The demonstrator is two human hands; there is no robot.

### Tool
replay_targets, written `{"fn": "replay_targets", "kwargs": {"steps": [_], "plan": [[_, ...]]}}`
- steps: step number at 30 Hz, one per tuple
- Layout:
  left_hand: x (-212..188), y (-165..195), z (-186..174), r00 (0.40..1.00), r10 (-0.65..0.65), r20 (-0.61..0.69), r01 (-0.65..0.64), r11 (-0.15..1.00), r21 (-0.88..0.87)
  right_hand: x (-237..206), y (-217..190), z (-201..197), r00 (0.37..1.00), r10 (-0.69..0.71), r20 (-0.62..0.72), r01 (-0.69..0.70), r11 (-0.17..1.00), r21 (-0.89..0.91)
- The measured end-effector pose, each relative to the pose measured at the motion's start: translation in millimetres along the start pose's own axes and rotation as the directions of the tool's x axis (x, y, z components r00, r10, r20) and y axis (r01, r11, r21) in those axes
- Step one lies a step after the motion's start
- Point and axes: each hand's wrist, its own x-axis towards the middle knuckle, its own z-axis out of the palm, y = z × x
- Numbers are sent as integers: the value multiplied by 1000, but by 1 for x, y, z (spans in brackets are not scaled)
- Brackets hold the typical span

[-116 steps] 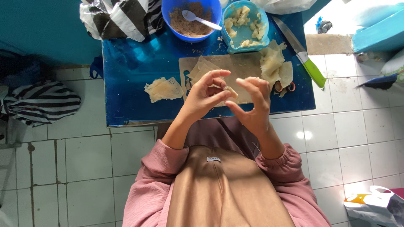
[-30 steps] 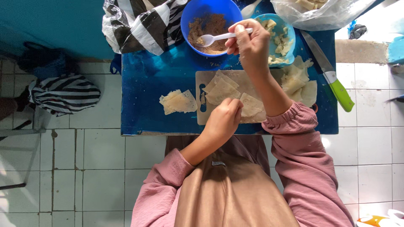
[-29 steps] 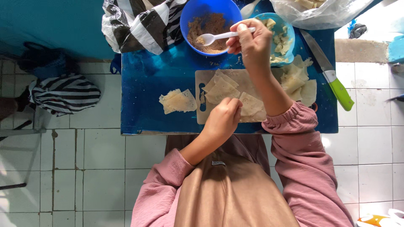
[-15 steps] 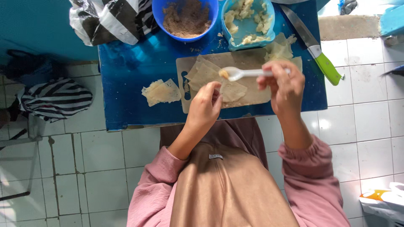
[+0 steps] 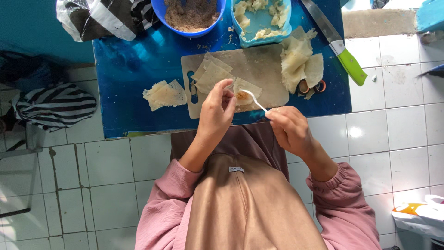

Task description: The person sits on the floor at a low table and folds thin square wrappers around a spoonful of filling, pinching and rolling each wrapper closed by hand. Finished rolls are set aside on the table while more wrappers are taken from a pile and filled from a blue bowl.

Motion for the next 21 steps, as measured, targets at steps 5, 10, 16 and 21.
{"fn": "replay_targets", "kwargs": {"steps": [5,10,16,21], "plan": [[0,-3,6,998,-53,38,58,987,-150,27,-7,-2,992,1,-124,0,1000,5],[2,-3,16,992,123,8,-123,991,44,94,15,24,959,194,-207,-136,955,265],[8,-1,14,988,149,34,-153,970,187,199,56,74,995,37,-89,-27,994,103],[8,0,8,993,112,37,-118,969,217,155,42,32,986,131,99,-103,963,-249]]}}
